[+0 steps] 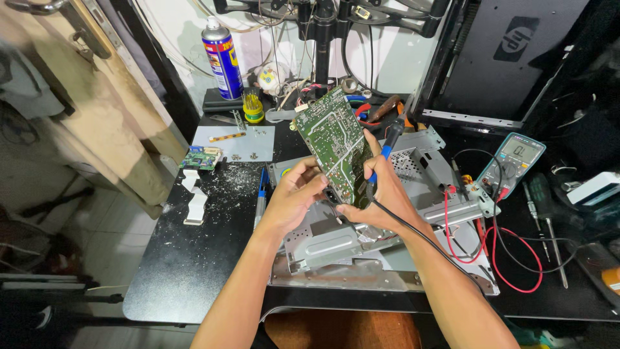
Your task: The person solders components on a green circuit board using a soldering iron and a desoldering pump. They handle a small yellow electronic component and use the probes of a multimeter to test several points on the board.
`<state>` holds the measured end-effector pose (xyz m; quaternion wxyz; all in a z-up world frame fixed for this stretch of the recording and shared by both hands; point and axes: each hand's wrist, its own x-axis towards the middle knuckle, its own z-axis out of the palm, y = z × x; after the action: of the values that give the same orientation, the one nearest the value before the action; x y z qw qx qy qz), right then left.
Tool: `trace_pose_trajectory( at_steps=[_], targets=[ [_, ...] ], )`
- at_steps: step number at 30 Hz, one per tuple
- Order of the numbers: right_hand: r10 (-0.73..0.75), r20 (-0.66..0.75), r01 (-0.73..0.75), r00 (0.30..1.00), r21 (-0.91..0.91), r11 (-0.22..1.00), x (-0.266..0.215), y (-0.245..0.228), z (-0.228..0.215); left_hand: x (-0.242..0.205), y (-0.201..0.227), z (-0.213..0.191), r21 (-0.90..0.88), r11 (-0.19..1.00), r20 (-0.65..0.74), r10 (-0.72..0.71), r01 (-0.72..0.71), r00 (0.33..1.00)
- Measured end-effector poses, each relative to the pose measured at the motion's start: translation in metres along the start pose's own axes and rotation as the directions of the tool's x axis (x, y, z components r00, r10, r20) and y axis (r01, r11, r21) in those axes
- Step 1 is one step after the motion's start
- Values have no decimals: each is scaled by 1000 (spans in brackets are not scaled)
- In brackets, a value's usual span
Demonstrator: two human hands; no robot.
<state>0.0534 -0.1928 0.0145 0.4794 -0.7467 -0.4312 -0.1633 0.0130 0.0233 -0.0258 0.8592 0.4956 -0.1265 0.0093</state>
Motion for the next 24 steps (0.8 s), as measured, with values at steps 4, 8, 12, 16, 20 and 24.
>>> trace_pose_trajectory(
  at_steps=[4,8,12,16,20,24],
  targets=[
    [-10,-4,10,1000,14,1000,0,-1,0,1,-2,0,48,999,-7,26,-26,1000],
    [-18,-1,18,1000,18,1000,-1,-3,1,1,0,-3,36,999,3,36,-36,999],
    [1,0,-1,1000,31,1000,-1,-5,2,0,4,-7,6,1000,-20,-10,10,1000],
    [-11,-12,11,1000,44,999,-1,-5,1,2,3,-3,11,1000,-37,14,-14,999],
    [-23,-48,21,999,-30,999,1,-1,-1,2,10,1,93,995,-95,56,-48,994],
    [24,-138,-49,990,-183,982,1,-2,-5,4,17,-2,160,977,-212,171,-138,962]
  ],
)
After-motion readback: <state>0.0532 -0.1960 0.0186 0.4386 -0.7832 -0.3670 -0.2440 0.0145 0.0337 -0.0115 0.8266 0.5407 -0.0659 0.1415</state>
